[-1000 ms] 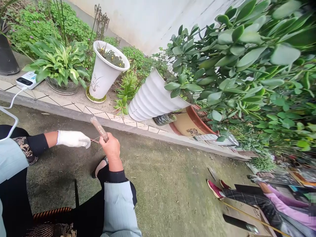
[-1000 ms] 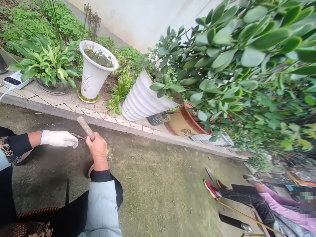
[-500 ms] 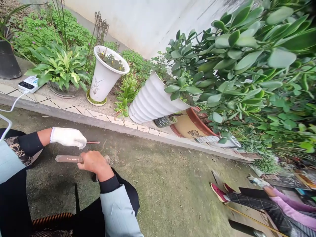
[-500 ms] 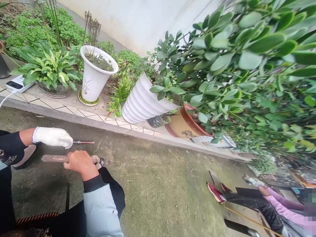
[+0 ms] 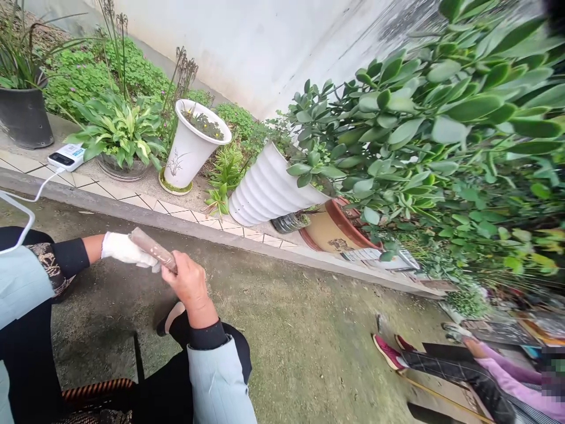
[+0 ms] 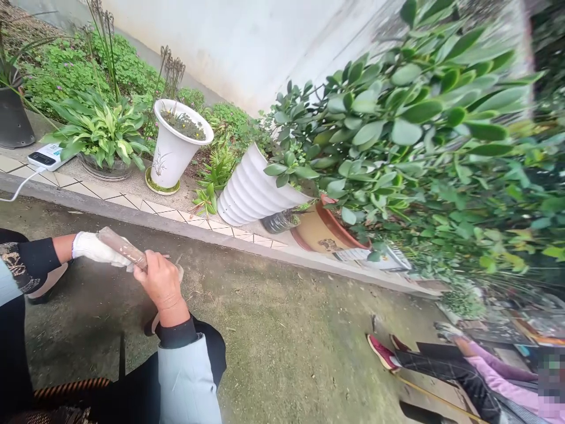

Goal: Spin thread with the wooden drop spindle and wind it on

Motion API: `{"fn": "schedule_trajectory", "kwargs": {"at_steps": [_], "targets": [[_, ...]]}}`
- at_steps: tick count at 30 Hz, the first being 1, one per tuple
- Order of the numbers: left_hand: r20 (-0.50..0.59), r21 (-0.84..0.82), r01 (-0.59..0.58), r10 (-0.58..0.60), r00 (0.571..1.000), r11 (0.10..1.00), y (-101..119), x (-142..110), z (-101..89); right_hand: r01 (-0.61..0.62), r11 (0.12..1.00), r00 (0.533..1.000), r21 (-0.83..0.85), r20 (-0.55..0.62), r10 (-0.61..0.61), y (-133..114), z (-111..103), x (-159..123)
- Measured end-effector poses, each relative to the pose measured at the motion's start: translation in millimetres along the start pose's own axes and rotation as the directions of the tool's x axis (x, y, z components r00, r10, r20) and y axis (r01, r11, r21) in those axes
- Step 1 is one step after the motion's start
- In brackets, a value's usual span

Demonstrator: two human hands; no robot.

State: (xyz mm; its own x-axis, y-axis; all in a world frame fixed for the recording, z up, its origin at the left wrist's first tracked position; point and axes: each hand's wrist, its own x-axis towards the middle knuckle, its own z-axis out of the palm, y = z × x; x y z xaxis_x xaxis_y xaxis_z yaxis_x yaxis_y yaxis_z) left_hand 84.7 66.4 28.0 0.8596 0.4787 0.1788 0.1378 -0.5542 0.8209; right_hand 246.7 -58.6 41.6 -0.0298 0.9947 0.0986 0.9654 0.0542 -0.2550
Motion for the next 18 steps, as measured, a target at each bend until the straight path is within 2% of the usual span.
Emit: {"fn": "schedule_trajectory", "kwargs": {"at_steps": [4,7,9,12,14,16,18], "targets": [[0.141,0.034,-0.098,0.093,0.986,0.995,4,-5,2.1,-0.195,0.979,0.978,-0.058,-0.087,0.189,4,0,7],[0.321,0.064,-0.16,0.131,0.938,0.985,5,-9,-0.4,-0.32,0.932,0.947,-0.17,-0.059,0.315,8,-3,13],[0.396,0.157,-0.212,0.135,0.908,0.964,5,-12,-3.8,-0.324,0.913,0.943,-0.247,-0.003,0.333,11,-5,17],[0.378,0.389,-0.282,0.127,0.917,0.877,7,-14,-10.7,-0.216,0.923,0.946,-0.317,0.167,0.278,11,0,19],[0.352,0.504,-0.298,0.122,0.928,0.811,9,-16,-16.2,-0.088,0.944,0.93,-0.319,0.312,0.193,5,7,19],[0.361,0.552,-0.32,0.125,0.924,0.77,13,-19,-21.8,0.081,0.961,0.893,-0.263,0.448,0.047,-5,14,16],[0.384,0.525,-0.342,0.141,0.912,0.78,15,-21,-26.5,0.238,0.957,0.84,-0.164,0.53,-0.118,-18,17,11]]}}
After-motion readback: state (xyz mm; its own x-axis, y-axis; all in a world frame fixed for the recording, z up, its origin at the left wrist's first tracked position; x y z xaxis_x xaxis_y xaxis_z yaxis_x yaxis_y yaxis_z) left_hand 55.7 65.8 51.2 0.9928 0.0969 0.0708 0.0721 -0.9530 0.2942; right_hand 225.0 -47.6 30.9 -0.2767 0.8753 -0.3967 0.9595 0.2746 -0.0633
